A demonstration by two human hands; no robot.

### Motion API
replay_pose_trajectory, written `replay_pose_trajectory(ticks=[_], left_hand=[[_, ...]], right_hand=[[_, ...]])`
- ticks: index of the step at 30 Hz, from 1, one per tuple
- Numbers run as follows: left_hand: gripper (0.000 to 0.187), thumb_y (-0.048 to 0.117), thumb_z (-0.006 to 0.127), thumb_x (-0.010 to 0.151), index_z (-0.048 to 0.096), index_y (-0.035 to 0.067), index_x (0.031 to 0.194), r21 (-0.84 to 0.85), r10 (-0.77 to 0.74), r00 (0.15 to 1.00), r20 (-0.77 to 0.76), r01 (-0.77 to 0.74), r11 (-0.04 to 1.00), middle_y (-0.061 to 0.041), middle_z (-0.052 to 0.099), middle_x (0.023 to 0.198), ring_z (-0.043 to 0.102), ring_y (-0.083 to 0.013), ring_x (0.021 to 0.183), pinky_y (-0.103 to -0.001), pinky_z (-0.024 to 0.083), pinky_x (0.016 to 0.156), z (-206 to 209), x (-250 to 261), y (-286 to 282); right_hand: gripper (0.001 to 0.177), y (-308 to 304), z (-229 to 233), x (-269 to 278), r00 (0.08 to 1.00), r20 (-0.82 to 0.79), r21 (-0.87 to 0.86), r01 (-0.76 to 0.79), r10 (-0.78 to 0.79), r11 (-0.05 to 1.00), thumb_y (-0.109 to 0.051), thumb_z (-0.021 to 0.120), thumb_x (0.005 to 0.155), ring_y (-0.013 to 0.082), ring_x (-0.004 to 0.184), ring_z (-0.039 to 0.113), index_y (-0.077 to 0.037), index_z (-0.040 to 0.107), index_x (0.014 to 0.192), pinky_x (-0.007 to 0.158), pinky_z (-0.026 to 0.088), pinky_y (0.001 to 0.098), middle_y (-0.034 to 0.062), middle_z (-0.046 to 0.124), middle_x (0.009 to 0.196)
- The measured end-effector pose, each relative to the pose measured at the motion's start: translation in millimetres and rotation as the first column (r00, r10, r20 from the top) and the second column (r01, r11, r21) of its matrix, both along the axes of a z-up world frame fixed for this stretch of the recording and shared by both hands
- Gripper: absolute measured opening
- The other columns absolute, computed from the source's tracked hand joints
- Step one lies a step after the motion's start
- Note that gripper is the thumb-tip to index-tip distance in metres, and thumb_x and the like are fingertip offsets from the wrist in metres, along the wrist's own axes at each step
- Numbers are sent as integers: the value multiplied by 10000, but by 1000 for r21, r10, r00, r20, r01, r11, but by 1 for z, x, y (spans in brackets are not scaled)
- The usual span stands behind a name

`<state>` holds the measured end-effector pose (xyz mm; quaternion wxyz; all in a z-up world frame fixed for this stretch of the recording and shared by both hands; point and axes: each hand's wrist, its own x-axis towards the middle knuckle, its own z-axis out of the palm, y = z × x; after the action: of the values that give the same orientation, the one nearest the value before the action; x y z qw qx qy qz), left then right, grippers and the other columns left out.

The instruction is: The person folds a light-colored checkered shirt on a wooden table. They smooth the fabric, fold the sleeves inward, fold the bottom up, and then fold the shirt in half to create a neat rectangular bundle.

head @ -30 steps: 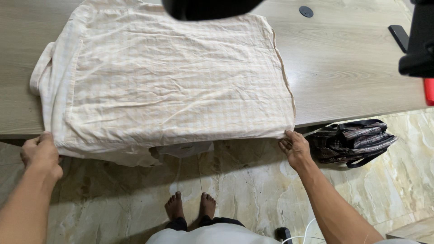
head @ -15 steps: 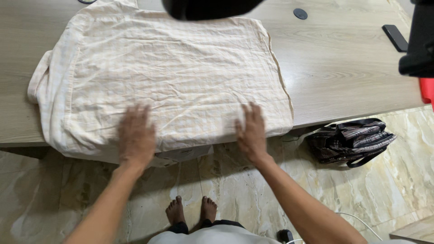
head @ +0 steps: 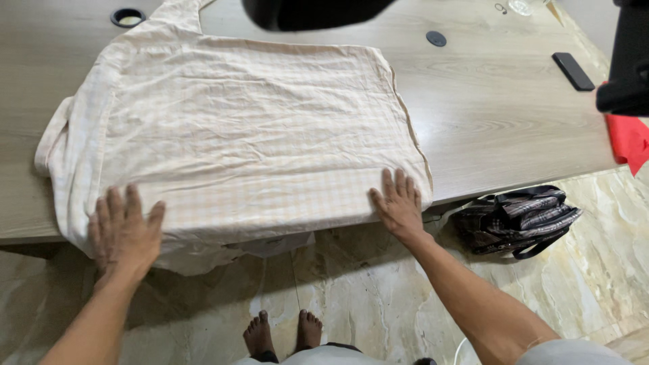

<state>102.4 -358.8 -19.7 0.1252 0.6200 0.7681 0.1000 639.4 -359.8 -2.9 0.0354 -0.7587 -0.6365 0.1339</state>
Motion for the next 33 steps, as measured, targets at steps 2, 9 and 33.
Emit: replay_pose_trajectory(ticks=[2,9,33], left_hand=[[810,648,310,982,183,186,1635,45,75,997,19,-76,996,-142,70,1705,28,-357,1571,-546,-25,1232,-6,-32,-4],[736,529,380,1042,222,151,1653,111,297,943,152,-315,943,-133,120,1736,56,-361,1594,-552,-28,1271,-12,-55,17],[613,441,338,1052,322,132,1581,99,-298,954,-20,299,949,-127,285,1655,224,-315,1532,-480,160,1251,13,10,120]], right_hand=[[907,-4,0,24,996,-19,-2,88,-88,996,-784,182,937,373,1583,-45,-246,56,1656,1253,9,546,137,-27,1725],[835,-4,7,41,923,108,-6,372,-369,928,-679,228,1030,404,1607,80,-165,156,1684,1273,116,593,193,106,1738],[835,77,9,-62,994,63,67,89,-93,994,-664,209,1015,348,1577,31,-134,79,1646,1262,67,503,150,17,1720]])
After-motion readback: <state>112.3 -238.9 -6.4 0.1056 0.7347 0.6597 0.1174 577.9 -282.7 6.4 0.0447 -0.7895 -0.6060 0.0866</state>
